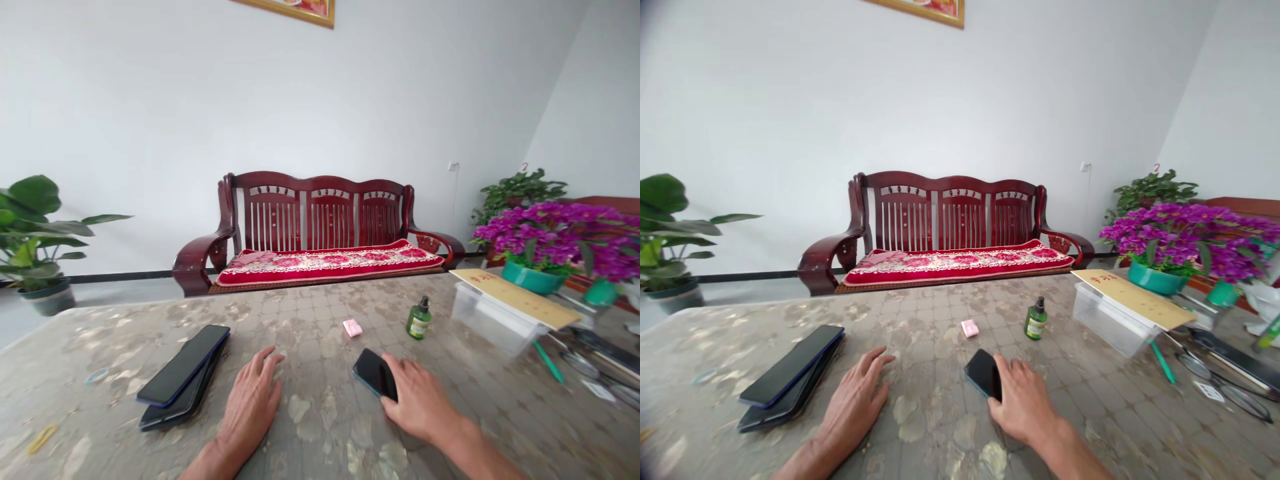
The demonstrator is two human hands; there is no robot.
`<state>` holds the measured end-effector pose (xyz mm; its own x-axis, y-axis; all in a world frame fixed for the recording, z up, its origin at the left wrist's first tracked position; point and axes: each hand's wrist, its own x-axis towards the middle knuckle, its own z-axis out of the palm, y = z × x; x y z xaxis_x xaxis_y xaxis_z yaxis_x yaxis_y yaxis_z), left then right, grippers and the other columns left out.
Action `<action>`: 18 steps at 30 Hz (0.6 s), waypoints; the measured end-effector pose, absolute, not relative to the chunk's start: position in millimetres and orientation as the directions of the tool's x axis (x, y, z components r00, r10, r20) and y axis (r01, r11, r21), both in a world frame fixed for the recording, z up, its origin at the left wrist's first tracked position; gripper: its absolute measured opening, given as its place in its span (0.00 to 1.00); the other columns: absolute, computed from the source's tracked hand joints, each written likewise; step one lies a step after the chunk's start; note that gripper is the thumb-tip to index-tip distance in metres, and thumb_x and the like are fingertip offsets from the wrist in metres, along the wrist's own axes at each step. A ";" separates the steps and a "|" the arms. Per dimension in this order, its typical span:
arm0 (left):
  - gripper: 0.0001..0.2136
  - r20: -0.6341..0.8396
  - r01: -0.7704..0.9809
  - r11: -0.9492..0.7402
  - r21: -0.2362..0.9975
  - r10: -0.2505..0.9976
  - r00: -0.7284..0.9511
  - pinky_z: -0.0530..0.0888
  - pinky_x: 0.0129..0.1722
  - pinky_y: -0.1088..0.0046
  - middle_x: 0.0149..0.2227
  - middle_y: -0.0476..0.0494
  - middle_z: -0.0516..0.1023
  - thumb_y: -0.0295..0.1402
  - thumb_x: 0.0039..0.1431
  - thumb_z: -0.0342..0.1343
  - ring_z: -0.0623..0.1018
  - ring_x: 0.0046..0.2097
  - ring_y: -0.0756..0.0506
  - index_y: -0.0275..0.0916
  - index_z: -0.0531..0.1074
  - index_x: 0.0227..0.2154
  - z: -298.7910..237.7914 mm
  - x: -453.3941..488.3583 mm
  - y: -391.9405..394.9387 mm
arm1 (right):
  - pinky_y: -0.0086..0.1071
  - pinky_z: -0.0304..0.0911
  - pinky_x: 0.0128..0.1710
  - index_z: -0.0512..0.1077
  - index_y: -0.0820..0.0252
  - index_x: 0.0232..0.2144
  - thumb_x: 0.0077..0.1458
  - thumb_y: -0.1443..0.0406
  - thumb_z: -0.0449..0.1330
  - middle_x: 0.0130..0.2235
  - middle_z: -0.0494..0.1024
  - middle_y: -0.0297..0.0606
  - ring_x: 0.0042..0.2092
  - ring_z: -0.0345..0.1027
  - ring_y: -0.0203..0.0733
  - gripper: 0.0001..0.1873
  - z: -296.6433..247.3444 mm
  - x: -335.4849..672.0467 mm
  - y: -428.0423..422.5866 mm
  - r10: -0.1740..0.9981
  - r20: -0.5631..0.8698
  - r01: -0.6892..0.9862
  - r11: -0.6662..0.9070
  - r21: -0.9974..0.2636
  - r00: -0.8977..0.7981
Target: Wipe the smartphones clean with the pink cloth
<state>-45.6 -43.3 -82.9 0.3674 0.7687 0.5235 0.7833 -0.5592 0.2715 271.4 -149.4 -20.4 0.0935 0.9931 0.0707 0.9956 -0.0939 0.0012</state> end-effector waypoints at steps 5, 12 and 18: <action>0.16 0.511 0.774 -0.563 0.289 0.775 0.372 0.72 0.53 0.59 0.55 0.40 0.70 0.27 0.57 0.48 0.74 0.53 0.40 0.42 0.70 0.48 -84.4 -45.8 -41.6 | 0.40 0.62 0.41 0.65 0.60 0.55 0.52 0.60 0.56 0.43 0.78 0.49 0.45 0.72 0.56 0.28 -23.8 337.8 -163.7 0.953 0.100 0.953 -0.293 0.074 0.286; 0.16 0.524 0.764 -0.589 0.264 0.752 0.398 0.74 0.51 0.58 0.54 0.40 0.72 0.29 0.58 0.47 0.75 0.52 0.40 0.43 0.70 0.48 -88.6 -47.3 -38.6 | 0.42 0.62 0.40 0.66 0.59 0.52 0.52 0.57 0.56 0.40 0.79 0.49 0.43 0.74 0.57 0.25 -26.8 410.8 -165.3 0.895 0.096 0.892 -0.444 0.080 0.436; 0.15 0.522 0.758 -0.607 0.240 0.739 0.426 0.75 0.50 0.60 0.52 0.41 0.73 0.30 0.60 0.47 0.77 0.51 0.40 0.43 0.70 0.48 -91.8 -48.5 -35.8 | 0.43 0.63 0.41 0.65 0.62 0.55 0.53 0.56 0.54 0.42 0.79 0.53 0.45 0.74 0.59 0.29 -20.1 428.7 -151.6 0.867 0.046 0.862 -0.499 0.088 0.497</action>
